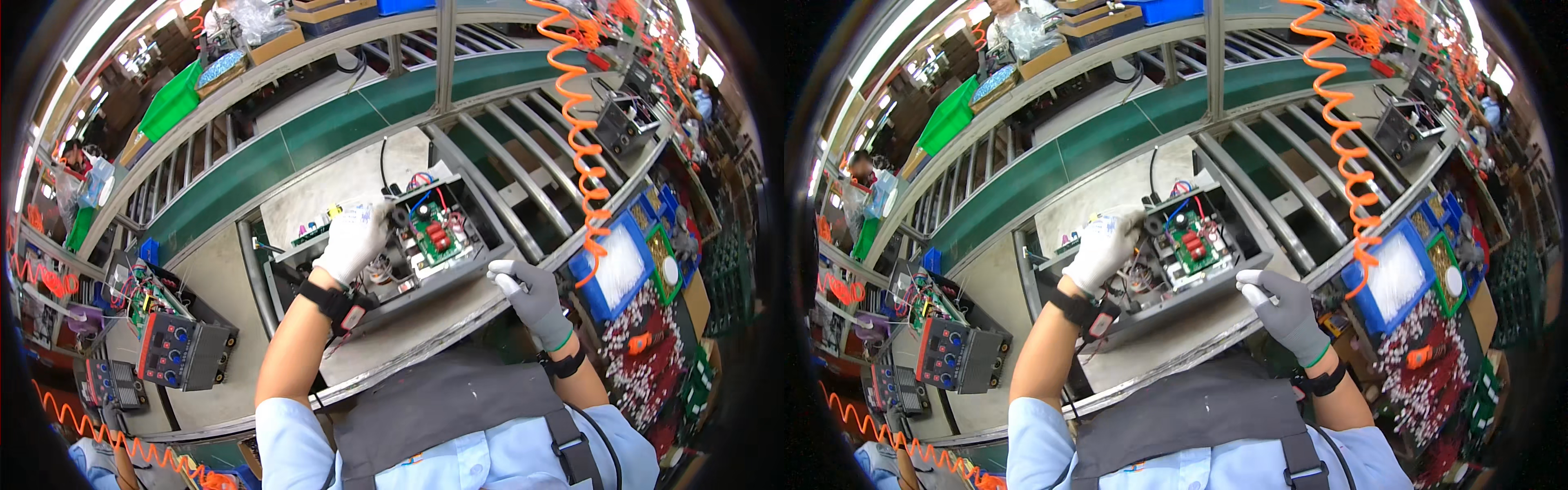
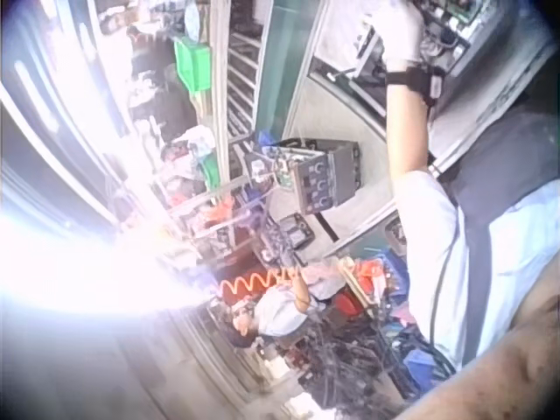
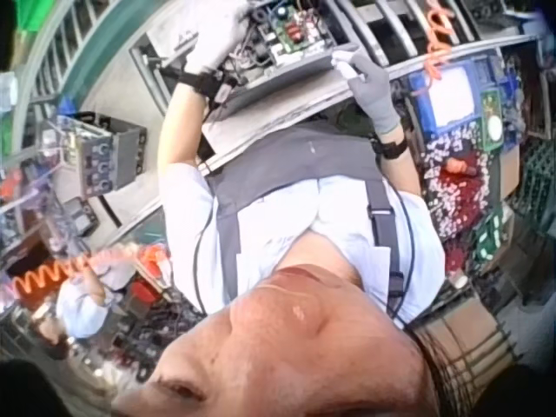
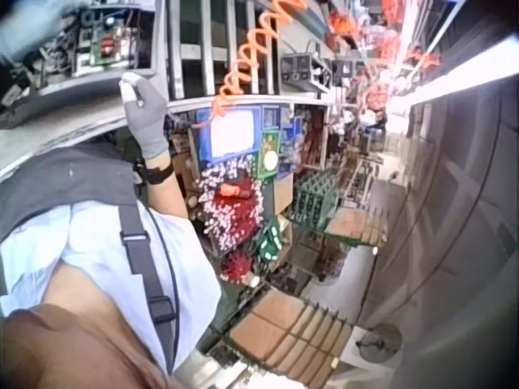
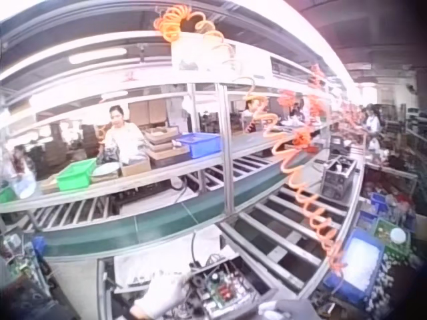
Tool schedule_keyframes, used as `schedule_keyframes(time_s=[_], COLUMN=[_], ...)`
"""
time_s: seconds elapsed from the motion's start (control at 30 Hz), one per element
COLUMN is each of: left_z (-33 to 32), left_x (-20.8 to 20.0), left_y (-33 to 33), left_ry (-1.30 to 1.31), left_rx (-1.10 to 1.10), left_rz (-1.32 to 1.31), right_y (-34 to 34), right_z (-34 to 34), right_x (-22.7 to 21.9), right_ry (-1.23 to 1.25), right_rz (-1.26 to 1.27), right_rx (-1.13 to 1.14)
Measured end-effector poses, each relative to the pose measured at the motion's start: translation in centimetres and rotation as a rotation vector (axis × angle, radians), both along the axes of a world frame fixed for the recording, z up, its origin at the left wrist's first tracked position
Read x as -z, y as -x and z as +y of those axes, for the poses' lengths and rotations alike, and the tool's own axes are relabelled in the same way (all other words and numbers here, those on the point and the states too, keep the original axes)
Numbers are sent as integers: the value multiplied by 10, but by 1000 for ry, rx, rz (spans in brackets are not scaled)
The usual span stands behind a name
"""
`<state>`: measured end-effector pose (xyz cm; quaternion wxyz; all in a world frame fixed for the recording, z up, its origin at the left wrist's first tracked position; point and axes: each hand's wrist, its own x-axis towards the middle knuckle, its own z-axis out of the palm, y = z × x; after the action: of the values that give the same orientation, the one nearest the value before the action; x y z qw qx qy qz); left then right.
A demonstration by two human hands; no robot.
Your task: Assembling and wiring electronic inverter components on a production line.
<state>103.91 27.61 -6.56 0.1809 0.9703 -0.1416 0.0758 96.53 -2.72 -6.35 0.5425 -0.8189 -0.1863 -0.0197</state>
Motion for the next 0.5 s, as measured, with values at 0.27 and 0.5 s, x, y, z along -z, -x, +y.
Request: schedule_keyframes(time_s=[0.27,0.5], left_z=[12,34], left_x=[-9,29], left_y=[29,79], left_ry=[128,43], left_rx=[-137,-355], left_rz=[198,303], right_y=[-99,-155], right_z=[-18,90], right_x=[3,-2], right_ry=[-86,423], right_rz=[103,-484], right_rx=[-133,-587])
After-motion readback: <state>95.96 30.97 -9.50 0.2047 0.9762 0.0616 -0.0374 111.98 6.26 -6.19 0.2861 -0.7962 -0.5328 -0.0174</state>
